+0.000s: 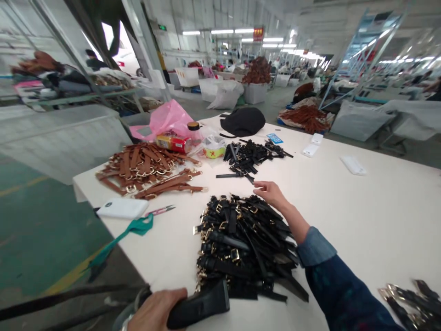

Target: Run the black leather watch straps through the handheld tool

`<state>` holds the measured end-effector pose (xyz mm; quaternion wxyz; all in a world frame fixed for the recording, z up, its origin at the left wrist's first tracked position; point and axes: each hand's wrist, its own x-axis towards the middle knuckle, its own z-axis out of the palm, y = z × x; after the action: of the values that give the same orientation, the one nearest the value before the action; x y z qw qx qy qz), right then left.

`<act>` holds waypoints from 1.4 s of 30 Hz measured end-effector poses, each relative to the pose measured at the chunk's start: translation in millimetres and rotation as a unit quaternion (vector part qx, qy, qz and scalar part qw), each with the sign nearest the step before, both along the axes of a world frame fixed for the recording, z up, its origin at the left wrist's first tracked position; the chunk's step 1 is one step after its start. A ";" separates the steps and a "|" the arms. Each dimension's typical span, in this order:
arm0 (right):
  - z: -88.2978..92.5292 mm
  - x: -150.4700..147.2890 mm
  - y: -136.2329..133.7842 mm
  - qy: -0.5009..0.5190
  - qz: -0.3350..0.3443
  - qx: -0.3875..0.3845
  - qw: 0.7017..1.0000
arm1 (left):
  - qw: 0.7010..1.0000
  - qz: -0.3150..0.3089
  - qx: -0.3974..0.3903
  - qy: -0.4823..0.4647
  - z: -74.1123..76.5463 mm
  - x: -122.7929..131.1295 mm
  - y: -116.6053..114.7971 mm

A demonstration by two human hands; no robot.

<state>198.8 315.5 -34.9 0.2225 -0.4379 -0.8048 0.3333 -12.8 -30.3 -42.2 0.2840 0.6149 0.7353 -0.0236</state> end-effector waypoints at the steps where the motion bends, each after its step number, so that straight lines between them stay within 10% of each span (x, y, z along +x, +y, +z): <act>1: 1.0 11.3 -16.6 0.012 0.010 -0.006 1.000 | 1.000 -0.008 -0.003 0.000 3.1 1.9 0.7; 10: 11.5 67.4 -181.9 0.144 0.039 0.082 0.985 | 0.998 0.003 0.059 0.010 18.9 25.3 -33.2; 16: -20.5 64.6 -274.0 0.058 0.088 0.179 0.978 | 0.991 0.040 0.124 0.025 29.0 45.4 -80.9; 26: -53.7 49.2 -279.4 -0.189 0.002 0.251 0.949 | 0.984 0.073 0.163 0.021 15.6 39.4 -141.5; 42: -72.1 57.3 -354.7 -0.029 -0.015 0.158 0.987 | 0.985 -0.015 0.149 -0.082 -28.5 21.2 -111.4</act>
<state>256.1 -39.2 -107.1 0.2709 -0.4188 -0.8467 0.1855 8.4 -141.7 -70.6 0.2486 0.6610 0.6956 0.1323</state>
